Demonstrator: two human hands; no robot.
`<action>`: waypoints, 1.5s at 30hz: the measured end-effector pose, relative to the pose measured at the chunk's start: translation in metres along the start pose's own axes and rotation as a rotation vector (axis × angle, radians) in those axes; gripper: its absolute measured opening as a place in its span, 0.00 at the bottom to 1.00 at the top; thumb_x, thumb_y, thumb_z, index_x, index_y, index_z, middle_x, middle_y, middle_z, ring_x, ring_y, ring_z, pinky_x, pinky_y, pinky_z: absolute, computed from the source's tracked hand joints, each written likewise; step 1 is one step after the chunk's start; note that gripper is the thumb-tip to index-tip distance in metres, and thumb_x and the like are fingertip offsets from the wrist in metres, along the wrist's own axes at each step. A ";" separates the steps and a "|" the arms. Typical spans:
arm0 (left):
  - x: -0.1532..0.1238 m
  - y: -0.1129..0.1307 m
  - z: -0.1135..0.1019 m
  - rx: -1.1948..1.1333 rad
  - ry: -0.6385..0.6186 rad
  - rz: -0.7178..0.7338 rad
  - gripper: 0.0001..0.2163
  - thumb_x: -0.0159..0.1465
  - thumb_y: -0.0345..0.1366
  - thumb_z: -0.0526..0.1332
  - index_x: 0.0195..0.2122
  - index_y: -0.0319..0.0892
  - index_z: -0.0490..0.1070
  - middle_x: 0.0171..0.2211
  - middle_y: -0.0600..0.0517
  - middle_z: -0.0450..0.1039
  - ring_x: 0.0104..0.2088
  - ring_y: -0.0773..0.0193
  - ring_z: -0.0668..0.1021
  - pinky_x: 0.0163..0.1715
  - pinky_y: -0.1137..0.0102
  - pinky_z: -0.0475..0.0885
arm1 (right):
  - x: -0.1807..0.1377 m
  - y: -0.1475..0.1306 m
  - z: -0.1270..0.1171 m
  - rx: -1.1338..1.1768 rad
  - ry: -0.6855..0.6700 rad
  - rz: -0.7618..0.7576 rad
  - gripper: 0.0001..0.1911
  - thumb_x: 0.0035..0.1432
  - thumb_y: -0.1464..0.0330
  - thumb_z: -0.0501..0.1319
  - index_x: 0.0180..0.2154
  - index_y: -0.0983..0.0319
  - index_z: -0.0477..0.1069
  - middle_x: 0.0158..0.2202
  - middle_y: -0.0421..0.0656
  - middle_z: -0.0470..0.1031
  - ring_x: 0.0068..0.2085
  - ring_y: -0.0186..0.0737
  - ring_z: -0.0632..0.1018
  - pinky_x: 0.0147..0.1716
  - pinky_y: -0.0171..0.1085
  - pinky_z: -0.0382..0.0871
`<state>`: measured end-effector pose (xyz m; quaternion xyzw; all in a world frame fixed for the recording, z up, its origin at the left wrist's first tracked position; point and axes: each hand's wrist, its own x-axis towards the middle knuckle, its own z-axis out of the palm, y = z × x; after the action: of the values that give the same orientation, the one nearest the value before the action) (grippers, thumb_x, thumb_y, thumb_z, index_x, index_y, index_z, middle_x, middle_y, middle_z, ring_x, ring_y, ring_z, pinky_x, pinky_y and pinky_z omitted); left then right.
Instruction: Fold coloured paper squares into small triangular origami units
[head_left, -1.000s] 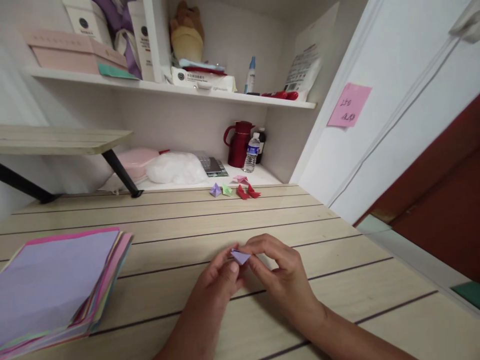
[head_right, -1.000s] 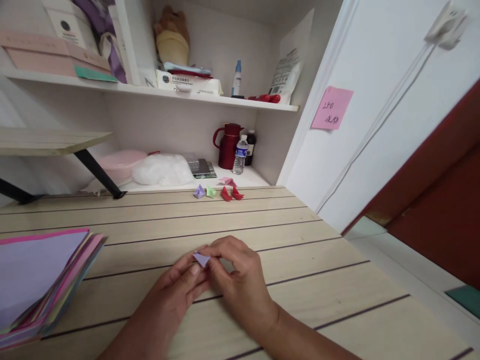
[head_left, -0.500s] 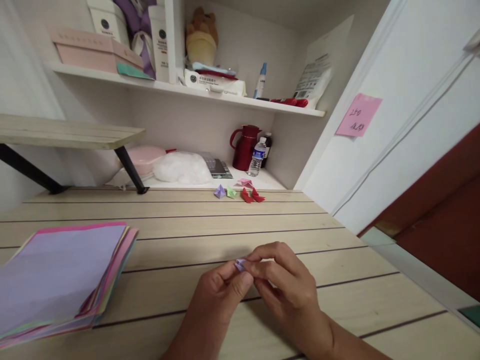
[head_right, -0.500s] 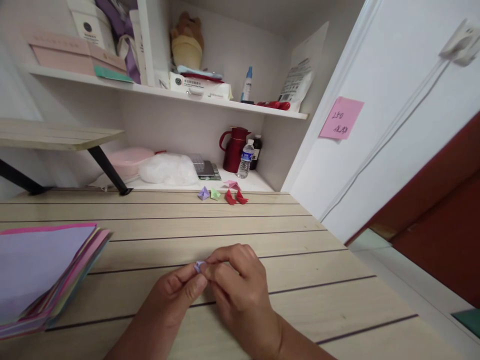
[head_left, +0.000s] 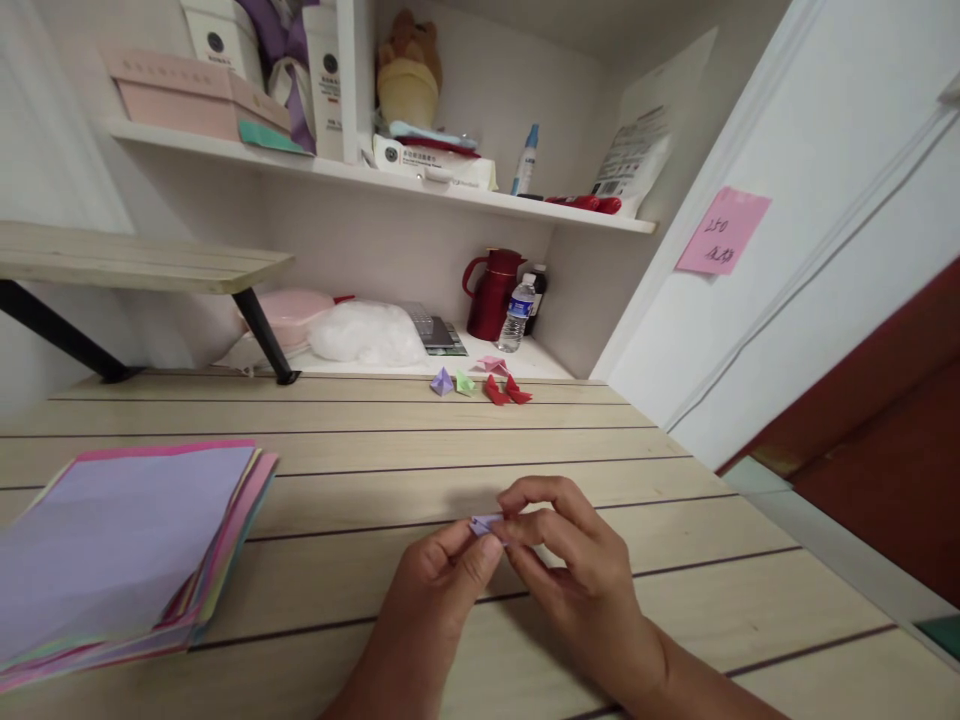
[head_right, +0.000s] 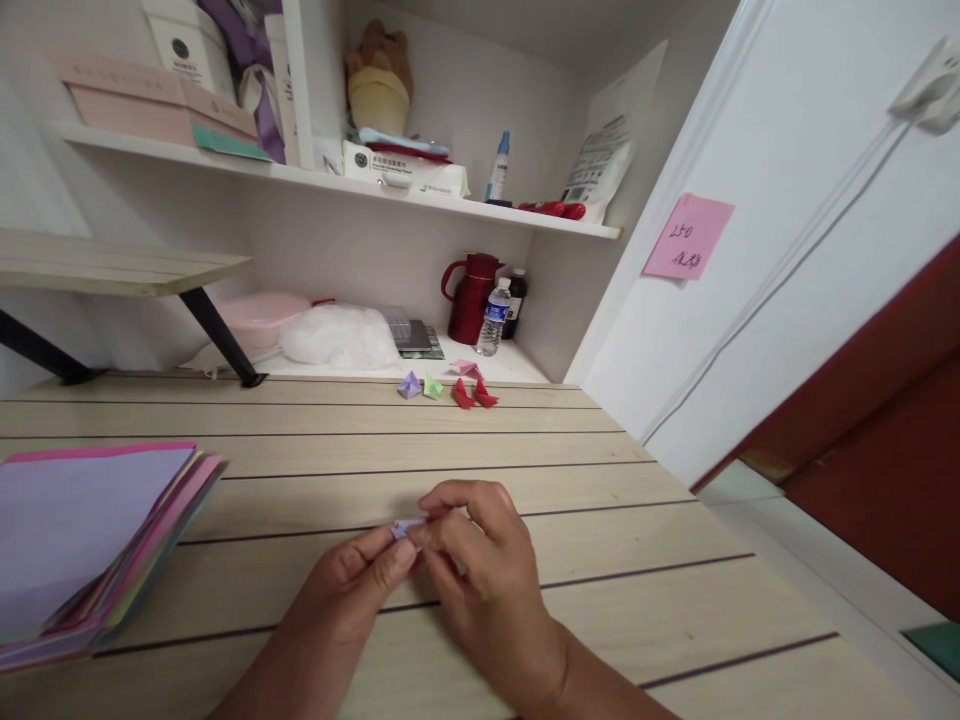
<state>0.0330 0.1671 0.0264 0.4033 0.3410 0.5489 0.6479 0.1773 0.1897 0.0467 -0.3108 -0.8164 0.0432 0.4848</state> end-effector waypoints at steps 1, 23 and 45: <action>0.000 -0.001 0.000 -0.019 -0.007 0.005 0.16 0.57 0.45 0.68 0.41 0.41 0.80 0.38 0.48 0.81 0.45 0.54 0.77 0.49 0.63 0.68 | 0.000 0.000 -0.001 -0.011 -0.004 -0.005 0.10 0.61 0.79 0.59 0.33 0.59 0.71 0.40 0.45 0.73 0.40 0.41 0.76 0.38 0.41 0.70; 0.005 0.015 -0.017 -0.137 0.263 -0.067 0.24 0.60 0.41 0.67 0.57 0.43 0.68 0.61 0.41 0.67 0.58 0.53 0.73 0.59 0.59 0.67 | 0.011 0.032 0.004 0.357 -0.156 0.548 0.11 0.58 0.71 0.61 0.45 0.58 0.73 0.43 0.43 0.74 0.40 0.38 0.77 0.38 0.36 0.71; 0.011 0.011 -0.026 0.061 0.362 0.016 0.16 0.56 0.43 0.65 0.40 0.35 0.76 0.33 0.47 0.78 0.34 0.62 0.80 0.41 0.64 0.76 | -0.012 -0.012 -0.014 0.101 -0.601 0.252 0.13 0.56 0.79 0.59 0.33 0.56 0.78 0.35 0.39 0.79 0.38 0.37 0.78 0.42 0.35 0.68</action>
<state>0.0071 0.1830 0.0250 0.3203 0.4653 0.6069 0.5591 0.1872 0.1704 0.0492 -0.3584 -0.8749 0.2330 0.2276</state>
